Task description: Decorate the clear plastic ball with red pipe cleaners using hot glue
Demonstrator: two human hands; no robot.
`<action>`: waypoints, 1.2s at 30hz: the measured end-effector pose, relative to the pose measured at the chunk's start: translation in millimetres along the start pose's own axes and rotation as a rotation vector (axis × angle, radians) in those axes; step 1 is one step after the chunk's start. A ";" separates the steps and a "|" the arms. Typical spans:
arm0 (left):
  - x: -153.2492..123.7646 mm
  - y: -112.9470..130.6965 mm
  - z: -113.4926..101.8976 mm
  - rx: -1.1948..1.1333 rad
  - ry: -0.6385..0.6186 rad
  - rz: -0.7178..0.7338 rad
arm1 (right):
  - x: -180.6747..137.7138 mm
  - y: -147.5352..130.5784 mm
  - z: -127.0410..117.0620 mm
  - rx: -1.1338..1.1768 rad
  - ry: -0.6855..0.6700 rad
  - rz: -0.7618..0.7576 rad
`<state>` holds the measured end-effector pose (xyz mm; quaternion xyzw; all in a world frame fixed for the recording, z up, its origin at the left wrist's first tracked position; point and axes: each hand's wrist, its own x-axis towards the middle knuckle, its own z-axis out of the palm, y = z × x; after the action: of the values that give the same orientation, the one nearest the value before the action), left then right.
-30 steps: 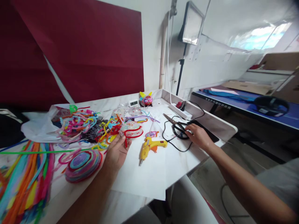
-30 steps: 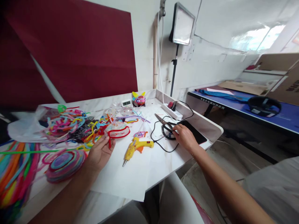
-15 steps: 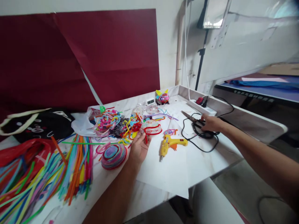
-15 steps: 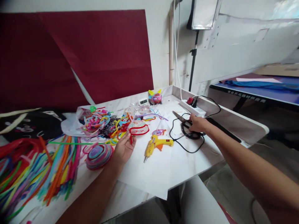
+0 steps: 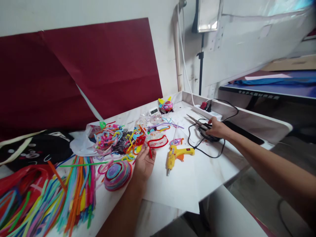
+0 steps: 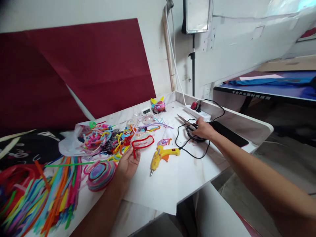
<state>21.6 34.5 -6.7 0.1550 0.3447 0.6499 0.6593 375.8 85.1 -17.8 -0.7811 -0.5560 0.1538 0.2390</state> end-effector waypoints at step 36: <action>-0.2 -5.3 -5.6 0.007 -0.088 0.014 | -72.6 -47.6 -60.4 1.238 0.019 -0.321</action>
<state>22.0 32.3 -14.1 0.1884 0.3166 0.6460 0.6686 344.3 17.2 56.9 -0.4068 -0.4723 0.4017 0.6709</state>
